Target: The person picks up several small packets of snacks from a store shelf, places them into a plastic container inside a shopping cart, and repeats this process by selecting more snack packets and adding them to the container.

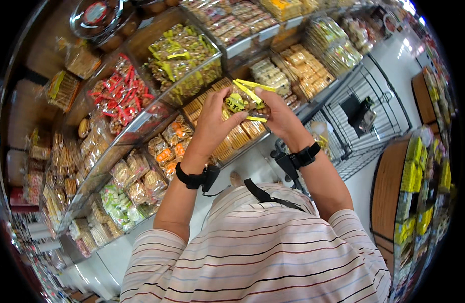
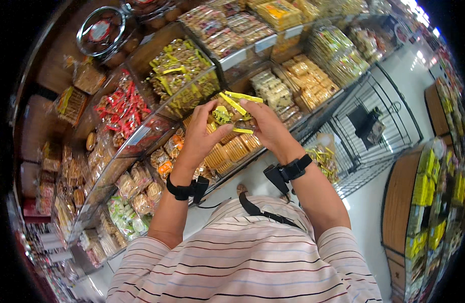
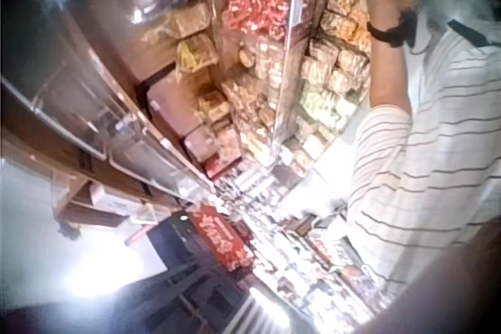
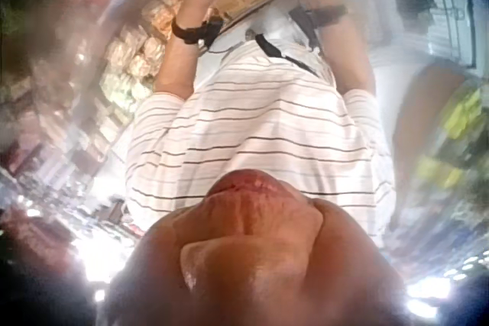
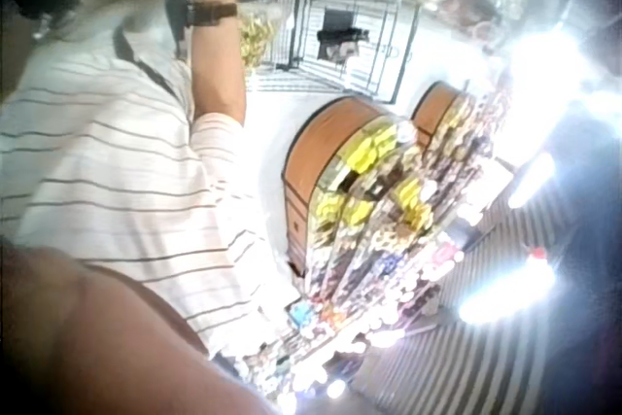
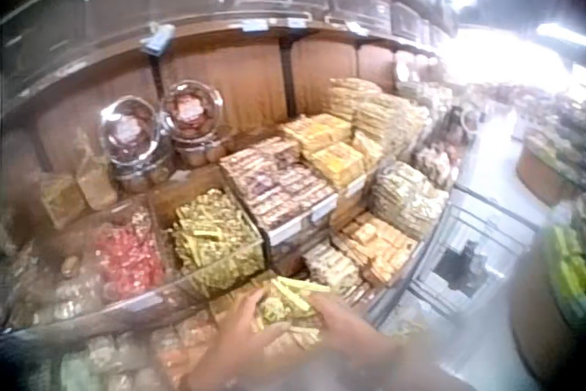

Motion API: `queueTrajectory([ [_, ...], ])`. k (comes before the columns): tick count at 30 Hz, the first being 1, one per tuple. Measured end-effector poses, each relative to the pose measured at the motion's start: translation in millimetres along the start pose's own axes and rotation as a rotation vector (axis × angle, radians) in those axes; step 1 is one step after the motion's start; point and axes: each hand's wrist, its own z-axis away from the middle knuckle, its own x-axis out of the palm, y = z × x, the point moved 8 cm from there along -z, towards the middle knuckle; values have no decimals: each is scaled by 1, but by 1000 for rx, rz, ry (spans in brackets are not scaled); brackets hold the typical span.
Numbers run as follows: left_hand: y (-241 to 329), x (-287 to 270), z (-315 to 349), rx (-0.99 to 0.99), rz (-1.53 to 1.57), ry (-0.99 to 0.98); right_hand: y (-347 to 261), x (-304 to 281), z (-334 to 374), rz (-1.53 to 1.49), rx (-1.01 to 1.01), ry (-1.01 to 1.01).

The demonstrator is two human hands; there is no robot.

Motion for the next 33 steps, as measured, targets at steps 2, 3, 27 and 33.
queueTrajectory([
  [2, -6, -21, 2, -85, -40, 6, 9, 11, -16, 36, 35, -27],
  [3, -11, -32, 4, -131, -58, 9, 11, 20, -20, 42, 47, -35],
  [27, -146, -170, -17, -191, 479, 612, -37, 179, -170, 534, 82, -323],
  [33, -142, -176, -12, -138, 273, 721, -43, 222, -257, 783, -89, -297],
])
